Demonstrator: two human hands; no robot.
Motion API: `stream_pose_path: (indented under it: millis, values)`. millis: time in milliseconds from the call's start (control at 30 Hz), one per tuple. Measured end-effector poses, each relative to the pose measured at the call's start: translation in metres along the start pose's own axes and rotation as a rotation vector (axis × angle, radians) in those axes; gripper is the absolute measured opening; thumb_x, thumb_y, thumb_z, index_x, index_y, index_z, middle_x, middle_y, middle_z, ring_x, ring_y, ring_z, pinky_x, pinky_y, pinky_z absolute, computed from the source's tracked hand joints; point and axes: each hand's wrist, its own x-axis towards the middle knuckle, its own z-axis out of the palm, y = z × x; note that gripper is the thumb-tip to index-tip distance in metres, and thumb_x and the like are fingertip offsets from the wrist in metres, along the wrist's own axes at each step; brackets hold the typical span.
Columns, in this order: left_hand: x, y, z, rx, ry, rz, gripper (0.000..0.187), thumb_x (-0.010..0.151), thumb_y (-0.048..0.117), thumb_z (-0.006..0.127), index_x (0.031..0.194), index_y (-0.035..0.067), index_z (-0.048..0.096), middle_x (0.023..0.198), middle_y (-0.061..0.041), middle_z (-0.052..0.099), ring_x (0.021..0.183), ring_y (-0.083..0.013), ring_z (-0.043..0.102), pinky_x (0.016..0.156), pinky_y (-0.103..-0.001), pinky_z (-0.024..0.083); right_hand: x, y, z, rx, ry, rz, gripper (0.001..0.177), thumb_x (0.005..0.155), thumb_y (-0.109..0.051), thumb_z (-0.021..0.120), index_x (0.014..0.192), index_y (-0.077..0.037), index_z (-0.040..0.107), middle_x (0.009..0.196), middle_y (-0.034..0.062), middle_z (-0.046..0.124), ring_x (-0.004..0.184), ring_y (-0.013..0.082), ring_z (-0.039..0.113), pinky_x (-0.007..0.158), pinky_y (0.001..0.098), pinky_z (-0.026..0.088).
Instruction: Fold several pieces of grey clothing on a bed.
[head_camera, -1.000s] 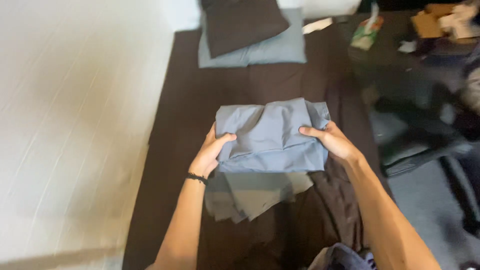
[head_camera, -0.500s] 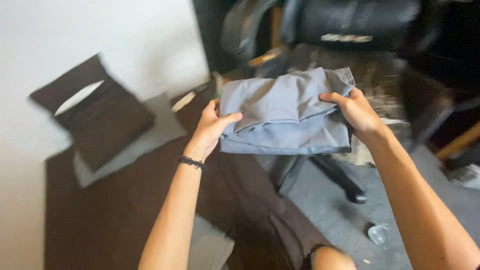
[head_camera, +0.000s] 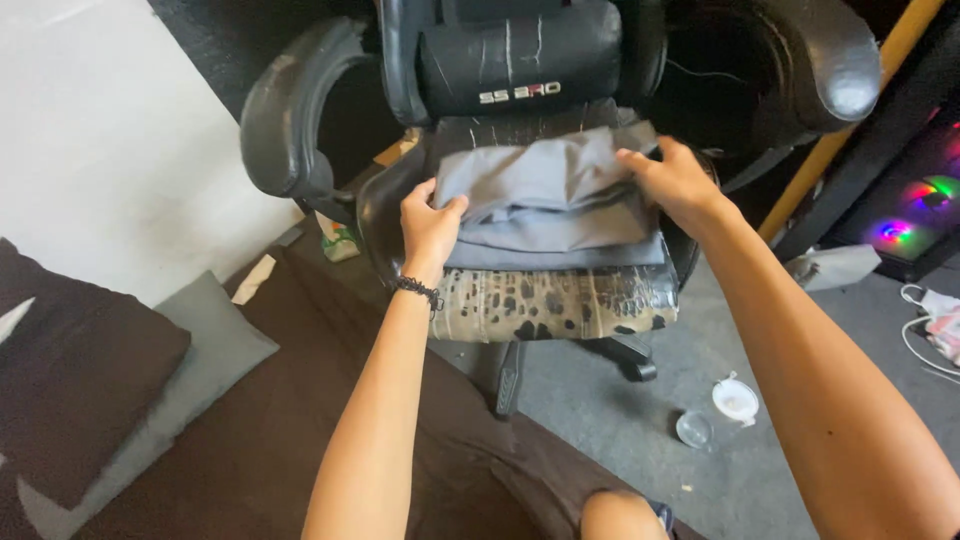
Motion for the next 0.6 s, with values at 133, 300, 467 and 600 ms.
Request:
stream_pose_path:
  millis: [133, 300, 467, 600]
  values:
    - [-0.006, -0.024, -0.004, 0.254, 0.004, 0.077, 0.064, 0.077, 0.017, 0.081, 0.131, -0.009, 0.06, 0.124, -0.024, 0.069, 0.113, -0.0251, 0.069, 0.097, -0.033, 0.053, -0.009, 0.021, -0.012, -0.145, -0.105, 0.104, 0.042, 0.096, -0.028, 0.072, 0.124, 0.001, 0.061, 0.108, 0.0097, 0.069, 0.093, 0.0168, 0.061, 0.079, 0.0302, 0.051]
    - [-0.016, -0.022, -0.014, 0.236, -0.042, 0.05, 0.067, 0.08, 0.031, 0.081, 0.132, -0.007, 0.06, 0.124, -0.022, 0.071, 0.114, -0.0247, 0.069, 0.099, -0.033, 0.053, -0.071, 0.014, -0.067, -0.03, -0.1, -0.113, 0.04, 0.1, -0.018, 0.06, 0.135, 0.002, 0.057, 0.124, 0.0105, 0.069, 0.106, 0.0182, 0.071, 0.09, 0.0299, 0.057]
    - [-0.064, -0.024, -0.032, 0.023, 0.015, 0.247, 0.04, 0.097, 0.012, 0.068, 0.131, -0.006, 0.06, 0.126, -0.017, 0.069, 0.115, -0.0205, 0.066, 0.102, -0.033, 0.052, -0.154, 0.131, -0.26, -0.393, 0.083, -0.16, 0.031, 0.106, -0.017, 0.059, 0.129, 0.004, 0.067, 0.119, 0.0153, 0.074, 0.104, 0.022, 0.073, 0.095, 0.0333, 0.054]
    - [-0.164, -0.014, -0.062, 0.021, 0.14, 0.351, 0.017, 0.107, 0.0, 0.056, 0.123, -0.004, 0.061, 0.12, -0.011, 0.069, 0.112, -0.0166, 0.067, 0.101, -0.03, 0.053, -0.168, 0.273, -0.366, -0.448, 0.0, -0.194, 0.032, 0.105, -0.018, 0.059, 0.128, 0.003, 0.067, 0.12, 0.0151, 0.073, 0.105, 0.0228, 0.072, 0.096, 0.0339, 0.054]
